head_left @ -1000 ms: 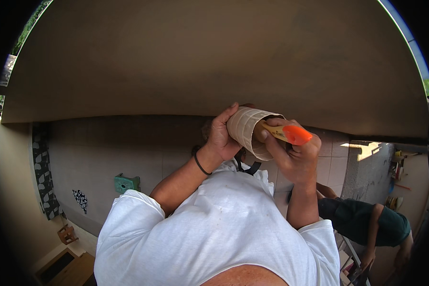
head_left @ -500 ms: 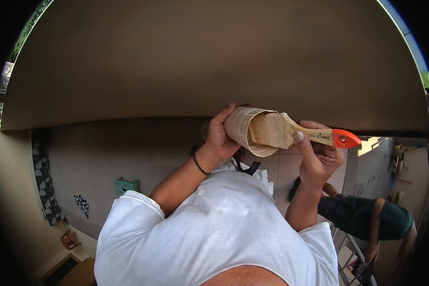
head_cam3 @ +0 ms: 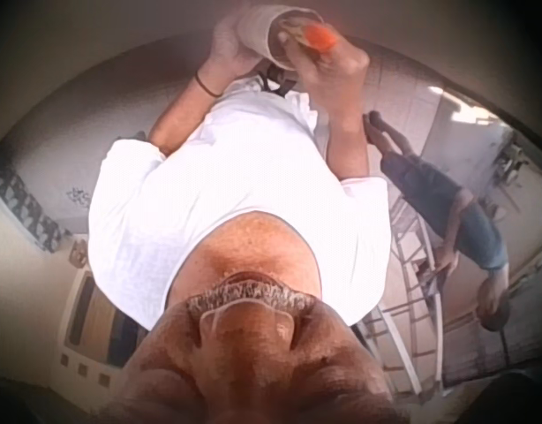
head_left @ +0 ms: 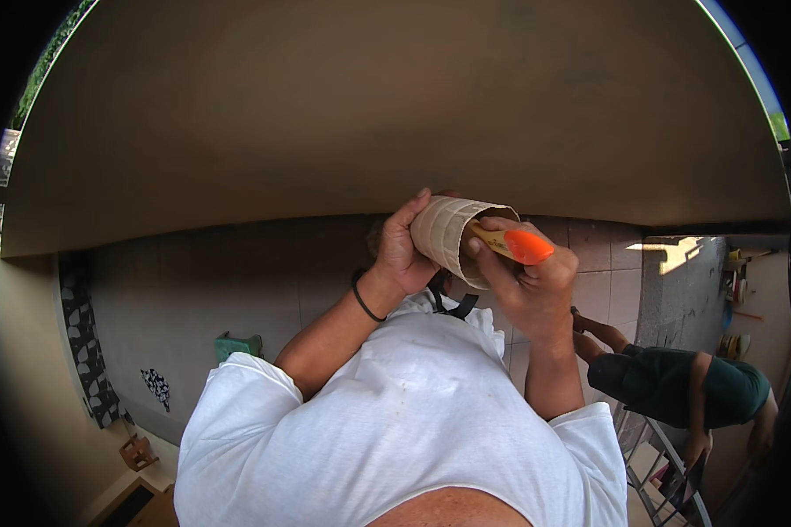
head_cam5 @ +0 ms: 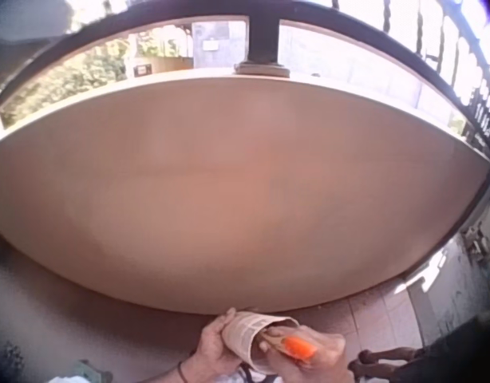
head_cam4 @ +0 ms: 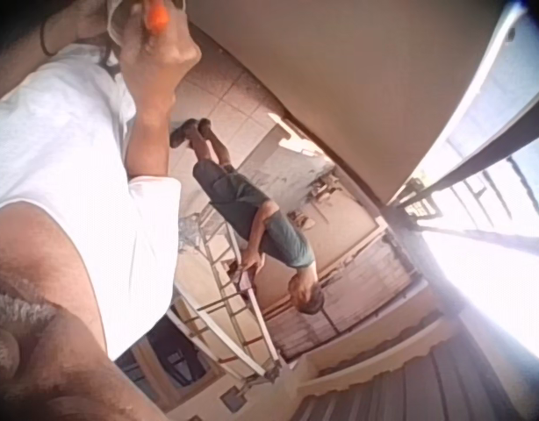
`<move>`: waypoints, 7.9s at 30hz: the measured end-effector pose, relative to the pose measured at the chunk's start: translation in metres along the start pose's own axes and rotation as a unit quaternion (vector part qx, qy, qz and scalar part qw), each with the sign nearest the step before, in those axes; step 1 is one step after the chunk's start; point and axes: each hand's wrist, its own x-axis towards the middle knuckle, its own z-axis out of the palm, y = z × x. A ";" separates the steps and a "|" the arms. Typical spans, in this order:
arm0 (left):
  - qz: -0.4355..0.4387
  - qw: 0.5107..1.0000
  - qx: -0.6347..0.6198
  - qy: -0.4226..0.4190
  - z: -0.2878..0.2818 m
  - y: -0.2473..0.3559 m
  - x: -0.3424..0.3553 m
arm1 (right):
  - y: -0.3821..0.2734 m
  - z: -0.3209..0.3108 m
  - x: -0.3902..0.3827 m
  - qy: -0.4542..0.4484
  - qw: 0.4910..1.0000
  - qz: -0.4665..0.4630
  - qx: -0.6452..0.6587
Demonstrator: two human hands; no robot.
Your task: The person paints a curved ceiling surface using a paintbrush and a small container of beige paint. They repeatedly dip the brush into the container and apply paint in long strokes, working across the ceiling area.
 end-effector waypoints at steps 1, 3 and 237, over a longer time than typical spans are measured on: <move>-0.001 1.000 -0.001 0.003 0.000 0.000 -0.001 | -0.002 -0.003 -0.001 0.001 1.000 0.017 0.013; 0.002 1.000 -0.002 0.009 0.000 0.000 -0.001 | -0.005 -0.009 -0.004 0.024 0.997 0.051 0.049; -0.047 0.993 -0.075 -0.080 -0.098 -0.003 -0.063 | 0.049 0.054 0.088 0.347 0.879 -0.324 -0.040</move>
